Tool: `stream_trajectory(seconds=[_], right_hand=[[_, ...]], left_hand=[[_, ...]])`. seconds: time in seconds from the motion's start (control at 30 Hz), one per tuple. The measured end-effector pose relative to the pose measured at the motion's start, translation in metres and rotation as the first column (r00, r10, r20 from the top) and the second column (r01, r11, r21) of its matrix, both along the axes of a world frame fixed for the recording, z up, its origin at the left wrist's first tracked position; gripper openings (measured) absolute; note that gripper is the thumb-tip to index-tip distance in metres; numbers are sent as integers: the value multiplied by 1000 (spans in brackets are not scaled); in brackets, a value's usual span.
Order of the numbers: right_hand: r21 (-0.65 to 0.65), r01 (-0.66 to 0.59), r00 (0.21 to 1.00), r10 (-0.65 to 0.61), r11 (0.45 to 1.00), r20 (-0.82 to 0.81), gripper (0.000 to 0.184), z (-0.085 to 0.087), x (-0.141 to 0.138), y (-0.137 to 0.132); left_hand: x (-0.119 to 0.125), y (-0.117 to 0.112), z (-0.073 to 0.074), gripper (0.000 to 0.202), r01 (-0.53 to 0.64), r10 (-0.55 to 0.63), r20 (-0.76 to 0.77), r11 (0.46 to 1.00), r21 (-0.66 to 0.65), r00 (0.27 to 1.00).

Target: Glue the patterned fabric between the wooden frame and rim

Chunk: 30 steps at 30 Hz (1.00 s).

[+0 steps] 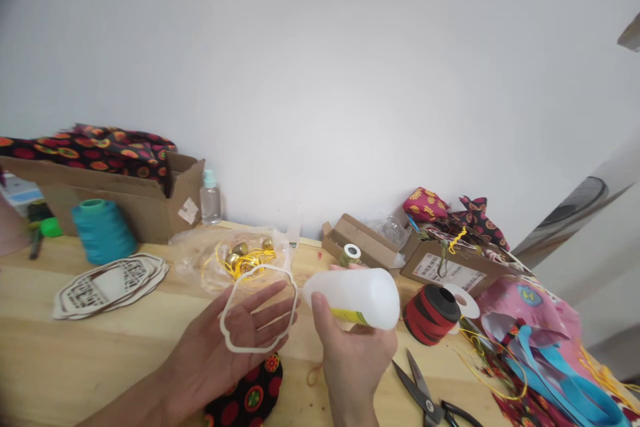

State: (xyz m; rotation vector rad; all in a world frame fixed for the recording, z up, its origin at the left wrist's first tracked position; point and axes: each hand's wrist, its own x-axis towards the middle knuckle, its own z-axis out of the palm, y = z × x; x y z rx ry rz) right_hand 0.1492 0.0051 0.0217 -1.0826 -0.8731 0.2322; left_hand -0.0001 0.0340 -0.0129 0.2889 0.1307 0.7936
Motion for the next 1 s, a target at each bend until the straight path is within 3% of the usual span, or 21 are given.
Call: stream_trajectory(seconds=[0.33, 0.67, 1.0], right_hand=[[-10, -49, 994, 47, 999, -97, 40, 6, -5, -2], [-46, -70, 997, 69, 996, -23, 36, 3, -4, -2], [-36, -148, 989, 149, 988, 19, 47, 0, -2, -4]], left_hand=[[-1, 2, 0, 49, -12, 12, 21, 1000, -7, 1000], [-2, 2, 3, 48, -43, 44, 12, 998, -49, 999], [-3, 2, 4, 46, -53, 53, 3, 998, -39, 999]])
